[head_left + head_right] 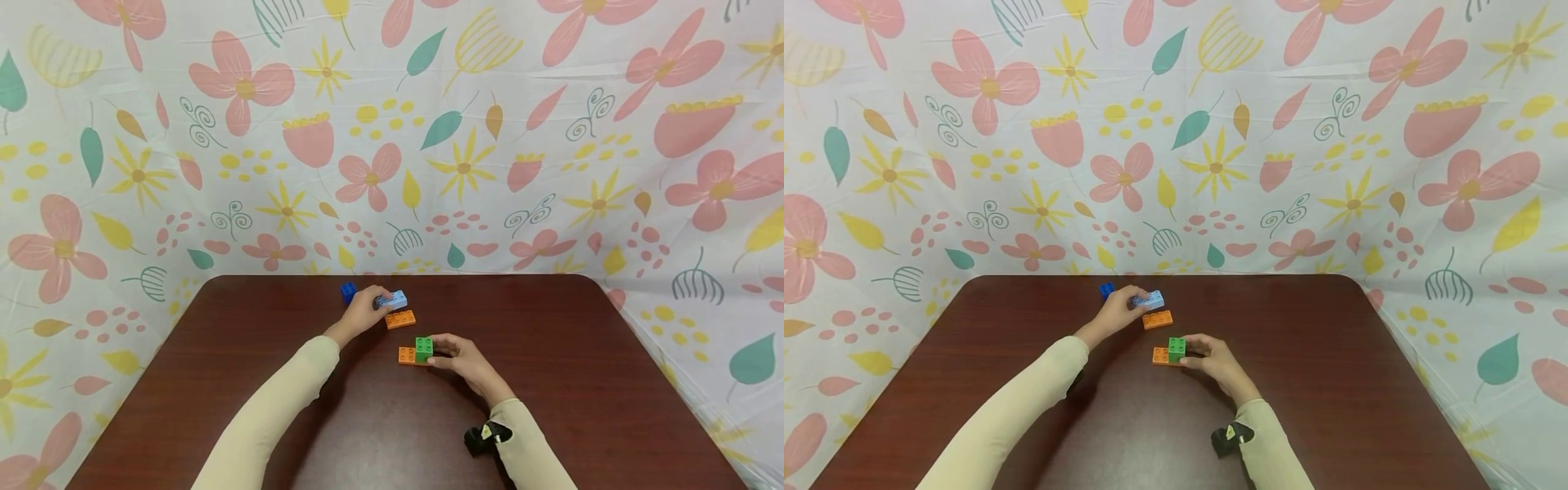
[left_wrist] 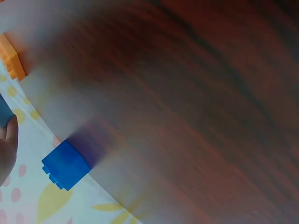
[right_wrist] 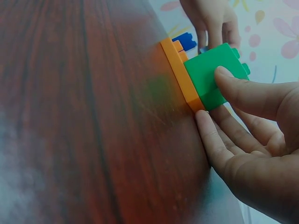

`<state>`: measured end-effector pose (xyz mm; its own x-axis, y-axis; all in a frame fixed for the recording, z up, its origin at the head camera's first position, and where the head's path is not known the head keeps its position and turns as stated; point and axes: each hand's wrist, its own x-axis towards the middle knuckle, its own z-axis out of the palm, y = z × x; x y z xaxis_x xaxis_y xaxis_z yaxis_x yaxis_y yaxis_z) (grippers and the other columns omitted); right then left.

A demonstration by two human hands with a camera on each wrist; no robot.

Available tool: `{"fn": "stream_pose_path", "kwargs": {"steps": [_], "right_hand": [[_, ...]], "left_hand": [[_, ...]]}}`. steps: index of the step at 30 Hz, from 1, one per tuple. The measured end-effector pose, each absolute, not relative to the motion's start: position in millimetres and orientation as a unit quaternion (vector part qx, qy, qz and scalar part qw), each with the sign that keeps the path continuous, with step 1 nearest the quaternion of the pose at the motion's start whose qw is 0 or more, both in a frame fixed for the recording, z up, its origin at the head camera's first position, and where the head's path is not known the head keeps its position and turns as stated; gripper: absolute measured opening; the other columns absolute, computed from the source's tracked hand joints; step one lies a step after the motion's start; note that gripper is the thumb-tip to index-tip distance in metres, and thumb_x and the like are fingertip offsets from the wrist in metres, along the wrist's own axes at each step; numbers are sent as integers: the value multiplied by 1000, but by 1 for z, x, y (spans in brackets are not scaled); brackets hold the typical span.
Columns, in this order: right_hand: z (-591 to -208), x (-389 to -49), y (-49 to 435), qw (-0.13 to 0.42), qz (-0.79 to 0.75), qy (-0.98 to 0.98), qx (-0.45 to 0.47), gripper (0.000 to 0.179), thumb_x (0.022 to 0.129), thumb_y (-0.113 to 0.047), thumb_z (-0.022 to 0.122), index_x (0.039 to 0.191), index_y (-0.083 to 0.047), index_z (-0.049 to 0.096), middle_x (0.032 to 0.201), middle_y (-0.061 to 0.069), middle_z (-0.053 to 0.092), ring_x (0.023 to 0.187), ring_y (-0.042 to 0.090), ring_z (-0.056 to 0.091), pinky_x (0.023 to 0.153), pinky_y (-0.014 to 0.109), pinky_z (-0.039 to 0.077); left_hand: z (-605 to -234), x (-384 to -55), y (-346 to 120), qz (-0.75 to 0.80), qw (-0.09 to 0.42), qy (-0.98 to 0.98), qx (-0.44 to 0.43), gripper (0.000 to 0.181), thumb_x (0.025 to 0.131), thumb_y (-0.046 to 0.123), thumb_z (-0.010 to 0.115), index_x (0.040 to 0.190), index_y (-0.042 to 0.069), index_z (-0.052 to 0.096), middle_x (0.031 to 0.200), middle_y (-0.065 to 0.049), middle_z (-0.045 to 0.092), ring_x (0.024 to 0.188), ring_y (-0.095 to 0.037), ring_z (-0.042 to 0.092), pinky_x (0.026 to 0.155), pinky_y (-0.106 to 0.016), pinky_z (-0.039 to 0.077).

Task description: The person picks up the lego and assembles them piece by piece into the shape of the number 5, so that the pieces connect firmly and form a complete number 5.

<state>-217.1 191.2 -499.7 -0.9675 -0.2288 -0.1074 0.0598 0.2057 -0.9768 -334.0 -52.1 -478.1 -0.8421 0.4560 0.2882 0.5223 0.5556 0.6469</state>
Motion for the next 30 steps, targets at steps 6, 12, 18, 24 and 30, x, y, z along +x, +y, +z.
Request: {"fn": "stream_pose_path", "kwargs": {"steps": [6,12,18,24,30], "right_hand": [[-498,-216,191,109,-621,774,-56,47,87,-10,72,130,-3,56,127,15,58,118,32,53,90,39,50],[-497,-215,191,110,-623,772,-59,47,87,-9,71,130,-2,55,128,15,58,120,32,52,91,39,49],[-498,-216,191,112,-621,774,-53,47,86,-10,72,130,-3,56,128,15,57,121,32,52,91,40,49],[-500,-218,191,111,-624,772,-47,47,86,-9,72,130,-4,56,128,14,58,121,32,52,91,40,49],[-500,-217,191,114,-624,771,-57,48,86,-11,72,131,-3,55,129,16,57,122,33,50,91,40,49]], "left_hand": [[-479,-328,-59,-391,50,-870,-296,19,89,13,70,106,7,67,110,-7,65,104,-22,60,93,-36,49],[-481,-323,-66,-408,59,-857,-309,18,88,11,71,106,7,67,110,-7,65,102,-22,60,89,-38,51],[-483,-319,-70,-417,62,-851,-313,19,88,10,71,106,8,67,113,-8,64,105,-23,60,90,-41,50],[-479,-311,-72,-422,63,-850,-310,19,88,12,71,106,9,67,114,-7,64,106,-22,60,92,-39,50],[-478,-303,-74,-435,62,-842,-314,20,88,11,71,108,11,68,115,-4,64,104,-19,60,88,-35,52]]}}
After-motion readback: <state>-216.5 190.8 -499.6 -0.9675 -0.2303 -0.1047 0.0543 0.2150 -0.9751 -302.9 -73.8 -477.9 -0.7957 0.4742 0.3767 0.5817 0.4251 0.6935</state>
